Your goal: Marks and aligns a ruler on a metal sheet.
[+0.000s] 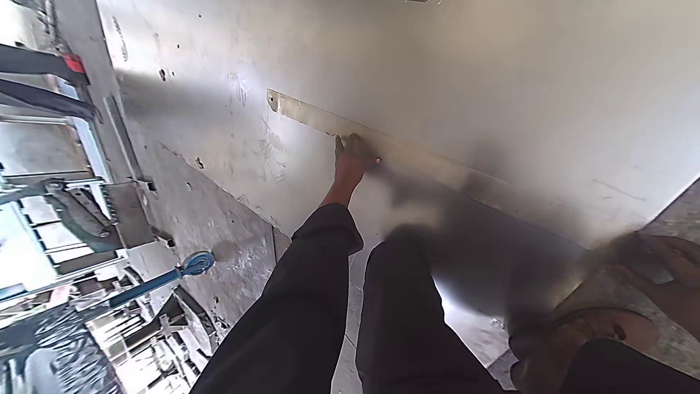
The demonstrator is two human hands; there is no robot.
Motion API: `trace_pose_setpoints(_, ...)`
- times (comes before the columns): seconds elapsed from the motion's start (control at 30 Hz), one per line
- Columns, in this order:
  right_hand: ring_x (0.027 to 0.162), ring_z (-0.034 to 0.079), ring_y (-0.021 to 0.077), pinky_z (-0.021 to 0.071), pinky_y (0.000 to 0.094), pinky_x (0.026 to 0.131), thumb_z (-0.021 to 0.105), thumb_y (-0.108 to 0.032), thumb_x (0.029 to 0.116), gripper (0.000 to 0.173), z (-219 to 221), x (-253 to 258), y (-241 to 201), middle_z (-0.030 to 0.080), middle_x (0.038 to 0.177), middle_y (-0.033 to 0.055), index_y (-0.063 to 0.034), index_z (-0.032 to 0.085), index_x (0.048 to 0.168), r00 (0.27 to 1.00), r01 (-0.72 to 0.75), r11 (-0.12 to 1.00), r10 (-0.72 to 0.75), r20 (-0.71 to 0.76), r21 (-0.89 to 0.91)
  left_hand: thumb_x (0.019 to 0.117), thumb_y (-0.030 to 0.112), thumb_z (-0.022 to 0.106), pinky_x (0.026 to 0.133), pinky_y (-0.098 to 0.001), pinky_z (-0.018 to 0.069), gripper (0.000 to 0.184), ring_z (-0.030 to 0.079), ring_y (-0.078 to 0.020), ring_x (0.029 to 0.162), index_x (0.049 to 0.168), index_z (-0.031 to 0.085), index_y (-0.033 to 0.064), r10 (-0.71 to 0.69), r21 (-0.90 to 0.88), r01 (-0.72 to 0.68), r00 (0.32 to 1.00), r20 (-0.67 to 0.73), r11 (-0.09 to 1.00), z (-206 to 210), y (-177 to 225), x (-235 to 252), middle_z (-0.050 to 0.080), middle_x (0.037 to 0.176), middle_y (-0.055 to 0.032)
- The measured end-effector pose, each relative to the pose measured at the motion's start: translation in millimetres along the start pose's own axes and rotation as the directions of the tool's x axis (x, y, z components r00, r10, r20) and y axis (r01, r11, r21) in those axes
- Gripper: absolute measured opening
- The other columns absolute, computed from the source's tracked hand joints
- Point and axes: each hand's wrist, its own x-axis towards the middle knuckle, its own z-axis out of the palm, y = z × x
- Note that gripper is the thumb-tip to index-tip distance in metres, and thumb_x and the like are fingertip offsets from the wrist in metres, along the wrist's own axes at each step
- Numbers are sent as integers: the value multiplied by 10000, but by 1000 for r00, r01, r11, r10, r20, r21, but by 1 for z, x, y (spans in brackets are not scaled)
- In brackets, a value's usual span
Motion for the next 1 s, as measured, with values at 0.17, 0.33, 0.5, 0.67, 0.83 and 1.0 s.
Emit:
trace_pose_setpoints(0.17,1195,598,491,470,632,994,743,-413,878,656,5,-3,8,601,1367,264,-47,614,1408,1000,-2,1000,2,6,-17,860,315,843,1206,-697,218,889,199,-355,1582,1610,375,219,364,253,-398,915,172,882,-19,6,30,267,1704,-92)
trace_pose_setpoints(0.33,1196,596,492,471,624,996,752,-383,876,653,5,-2,4,599,1367,268,-34,609,1409,1000,-18,1000,18,0,-20,874,197,827,1216,-631,274,693,359,-336,1515,1498,537,114,415,235,-441,897,154,866,-20,7,32,440,1599,-119)
trace_pose_setpoints(0.5,1196,600,490,477,621,994,757,-383,875,659,4,-2,1,602,1365,267,-41,606,1417,1000,-19,1000,19,-5,-25,890,187,813,1159,-563,400,683,477,-340,1427,1505,528,105,401,224,-430,901,163,875,-22,10,29,422,1602,-131)
trace_pose_setpoints(0.67,1186,598,500,478,625,986,735,-413,878,682,6,-3,4,598,1364,272,-37,594,1430,1000,4,1000,-4,-23,-20,862,197,837,1199,-557,346,663,486,-359,1411,1465,577,106,449,248,-474,880,153,845,-23,7,37,477,1557,-145)
trace_pose_setpoints(0.83,1202,592,495,477,634,984,725,-452,885,700,9,-5,9,589,1384,258,-69,580,1452,1000,-7,1000,6,-13,-11,827,221,867,1077,-552,485,655,553,-380,1326,1424,623,110,401,265,-429,903,152,864,-25,14,40,503,1525,-148)
trace_pose_setpoints(1.0,1198,594,501,479,637,980,700,-491,883,703,10,-7,13,600,1363,264,-59,596,1429,999,10,1000,-10,-43,-8,818,230,870,1053,-570,496,644,590,-373,1280,1408,641,112,341,324,-388,920,192,863,-28,29,40,517,1505,-152)
